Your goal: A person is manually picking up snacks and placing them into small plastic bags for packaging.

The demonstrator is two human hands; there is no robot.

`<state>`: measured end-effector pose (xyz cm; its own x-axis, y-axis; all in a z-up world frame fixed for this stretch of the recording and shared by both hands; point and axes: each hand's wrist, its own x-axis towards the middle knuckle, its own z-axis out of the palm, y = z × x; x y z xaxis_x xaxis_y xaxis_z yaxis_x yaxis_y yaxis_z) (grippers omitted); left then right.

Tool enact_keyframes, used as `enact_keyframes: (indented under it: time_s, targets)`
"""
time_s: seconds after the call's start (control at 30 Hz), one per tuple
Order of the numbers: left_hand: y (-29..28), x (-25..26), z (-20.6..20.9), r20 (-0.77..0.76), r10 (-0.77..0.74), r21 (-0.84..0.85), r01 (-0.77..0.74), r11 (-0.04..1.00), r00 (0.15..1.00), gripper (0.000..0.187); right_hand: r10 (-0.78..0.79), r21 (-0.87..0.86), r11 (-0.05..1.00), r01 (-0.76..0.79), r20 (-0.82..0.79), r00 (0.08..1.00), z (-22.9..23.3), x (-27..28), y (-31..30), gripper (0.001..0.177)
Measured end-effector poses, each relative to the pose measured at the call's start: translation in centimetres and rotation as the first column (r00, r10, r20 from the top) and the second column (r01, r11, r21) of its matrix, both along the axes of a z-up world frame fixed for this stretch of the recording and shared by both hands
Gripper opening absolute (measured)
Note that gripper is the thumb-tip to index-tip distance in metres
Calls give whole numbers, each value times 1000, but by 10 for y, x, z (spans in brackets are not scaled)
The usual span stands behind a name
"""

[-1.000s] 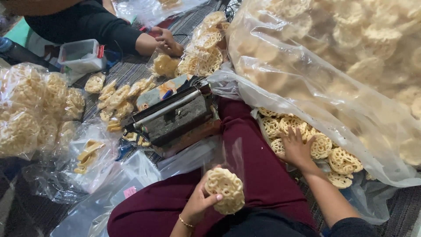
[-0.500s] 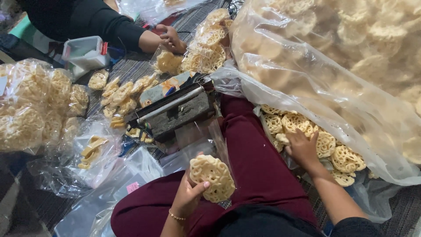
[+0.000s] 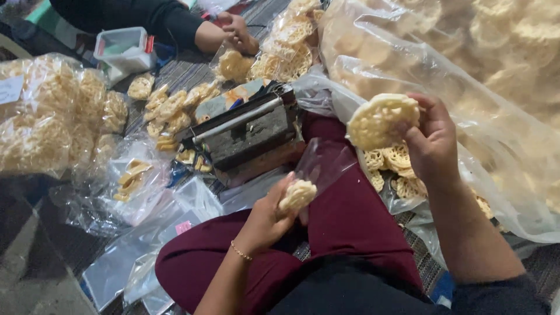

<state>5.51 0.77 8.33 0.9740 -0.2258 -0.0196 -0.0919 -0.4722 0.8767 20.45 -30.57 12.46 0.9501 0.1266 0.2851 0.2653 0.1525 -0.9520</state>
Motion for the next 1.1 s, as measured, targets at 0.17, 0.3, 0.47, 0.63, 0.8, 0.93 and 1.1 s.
enact_keyframes:
  time_s: [0.17, 0.3, 0.47, 0.63, 0.8, 0.93, 1.1]
  targets:
    - [-4, 4, 8, 48, -45, 39, 43, 998, 998, 77, 398, -606, 769, -205, 203, 895, 51, 10, 18, 52]
    - [-5, 3, 7, 38, -55, -41, 56, 998, 998, 87, 560, -739, 618, -269, 175, 810, 60, 12, 32, 51]
    - [3, -6, -13, -44, -57, 13, 58, 998, 997, 86, 151, -611, 779, -139, -31, 988, 29, 1, -9, 41]
    - [11, -16, -57, -242, 58, -267, -123, 956, 969, 90, -258, -731, 645, 223, 66, 964, -168, -4, -93, 48]
    - [0, -17, -60, -419, 28, -515, -262, 816, 908, 84, -312, -936, 310, 168, 67, 948, -311, -17, -120, 48]
    - [-7, -14, -63, -441, 2, -536, -265, 802, 898, 83, -286, -987, 161, 14, -33, 958, -296, -28, -100, 53]
    - [-8, -18, -66, -453, 43, -500, -294, 814, 891, 85, -79, -913, 41, 405, 401, 913, -329, -23, -103, 49]
